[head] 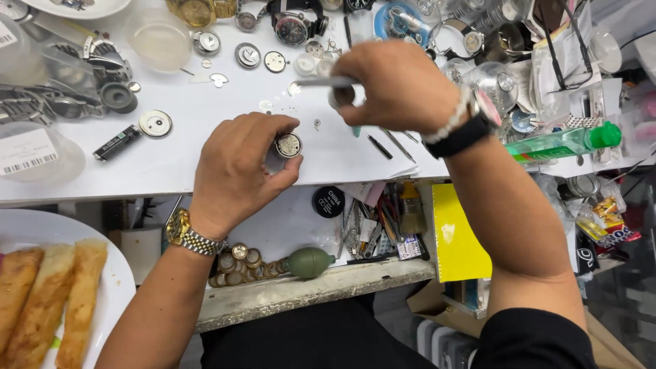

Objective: Using tweezers to assemble or repair a watch movement by placing tiny gears and components.

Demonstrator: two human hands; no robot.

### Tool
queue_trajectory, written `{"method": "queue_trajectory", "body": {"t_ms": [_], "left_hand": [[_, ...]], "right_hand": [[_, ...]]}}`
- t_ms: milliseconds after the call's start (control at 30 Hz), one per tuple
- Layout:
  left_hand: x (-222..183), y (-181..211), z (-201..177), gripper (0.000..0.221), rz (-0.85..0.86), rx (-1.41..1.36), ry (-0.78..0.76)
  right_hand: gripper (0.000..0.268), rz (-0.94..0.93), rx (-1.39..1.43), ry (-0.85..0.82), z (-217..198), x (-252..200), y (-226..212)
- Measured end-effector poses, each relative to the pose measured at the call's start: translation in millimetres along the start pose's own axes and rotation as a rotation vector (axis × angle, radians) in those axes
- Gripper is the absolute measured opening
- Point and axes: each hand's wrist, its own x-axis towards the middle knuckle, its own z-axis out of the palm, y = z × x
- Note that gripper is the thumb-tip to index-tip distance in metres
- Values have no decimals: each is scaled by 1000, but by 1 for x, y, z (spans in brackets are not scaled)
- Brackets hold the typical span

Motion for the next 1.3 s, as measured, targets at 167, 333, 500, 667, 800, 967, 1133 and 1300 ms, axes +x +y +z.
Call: {"method": "queue_trajectory", "body": {"t_ms": [167,333,500,667,800,967,1133,1300], "left_hand": [[0,2,0,36,-9,12,7],[1,2,1,37,3,20,0],[0,2,1,36,5,21,-2],[-2,0,3,38,0,21,-2],[-1,-1,3,36,10,22,5],[-1,0,2,37,13,21,0],[1,1,2,34,18,25,-11],[-1,0,3,34,23,39,-19]], "right_hand": [[13,27,53,33,39,-34,9],[19,11,10,69,58,-38,10],[24,5,18,81,50,-44,13],[32,66,53,59,33,-63,30],[46,247,31,-23,40,-78,49],[42,260,156,260,61,-101,43],[18,204,52,497,109,-114,17],[14,234,4,608,122,-121,22]]}}
